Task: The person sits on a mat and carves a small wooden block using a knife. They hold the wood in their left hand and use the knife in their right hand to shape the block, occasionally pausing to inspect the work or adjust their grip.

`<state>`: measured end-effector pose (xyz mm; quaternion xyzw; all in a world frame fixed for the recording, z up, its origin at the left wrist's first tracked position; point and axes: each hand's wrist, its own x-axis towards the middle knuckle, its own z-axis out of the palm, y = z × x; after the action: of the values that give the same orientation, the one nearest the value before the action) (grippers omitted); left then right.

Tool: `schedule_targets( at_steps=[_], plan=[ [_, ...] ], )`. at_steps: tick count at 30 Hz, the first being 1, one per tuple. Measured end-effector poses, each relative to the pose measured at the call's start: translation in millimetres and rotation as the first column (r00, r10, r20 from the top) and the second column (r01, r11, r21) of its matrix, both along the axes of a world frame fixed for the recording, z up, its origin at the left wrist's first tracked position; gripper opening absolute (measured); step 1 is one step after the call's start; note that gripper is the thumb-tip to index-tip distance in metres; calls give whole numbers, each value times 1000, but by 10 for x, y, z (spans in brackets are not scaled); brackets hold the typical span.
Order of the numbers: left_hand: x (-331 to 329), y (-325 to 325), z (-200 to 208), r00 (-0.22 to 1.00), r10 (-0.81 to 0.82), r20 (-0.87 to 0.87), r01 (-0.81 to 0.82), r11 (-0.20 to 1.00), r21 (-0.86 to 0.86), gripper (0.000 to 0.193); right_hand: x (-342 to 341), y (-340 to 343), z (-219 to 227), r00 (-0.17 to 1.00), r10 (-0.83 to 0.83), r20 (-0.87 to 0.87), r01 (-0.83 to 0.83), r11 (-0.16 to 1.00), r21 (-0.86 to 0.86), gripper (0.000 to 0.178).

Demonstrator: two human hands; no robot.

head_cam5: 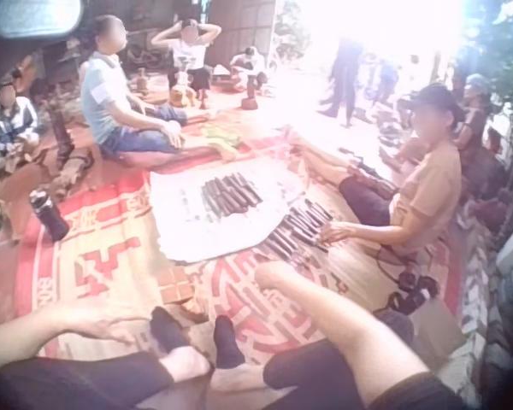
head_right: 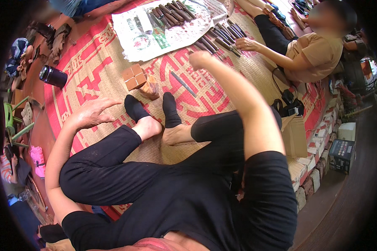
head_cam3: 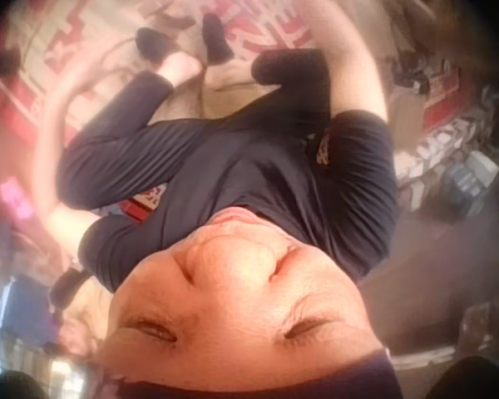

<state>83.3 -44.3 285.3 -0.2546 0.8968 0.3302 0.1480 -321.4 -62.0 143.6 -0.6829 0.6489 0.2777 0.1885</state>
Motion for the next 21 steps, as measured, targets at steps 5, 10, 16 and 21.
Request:
schedule_targets(
  at_steps=[5, 10, 16, 21],
  plan=[
    [18, 2, -45, 997, -2, -76, 1, 1000, -12, 56, 565, 431, -561, 978, -182, 106, 190, 979, -76, 31],
    [-22, -13, -126, 997, -12, -73, 12, 1000, 8, 55, 543, 522, -991, 947, -241, 211, 289, 928, -235, 21],
    [92, 14, -276, 998, 37, -56, -33, 998, 58, 54, 617, 583, -957, 918, -256, 303, 353, 876, -330, 20],
    [39, -17, -282, 1000, 3, 31, -5, 998, 69, 56, 579, 581, -997, 891, -310, 331, 428, 816, -387, 16]
  ],
)
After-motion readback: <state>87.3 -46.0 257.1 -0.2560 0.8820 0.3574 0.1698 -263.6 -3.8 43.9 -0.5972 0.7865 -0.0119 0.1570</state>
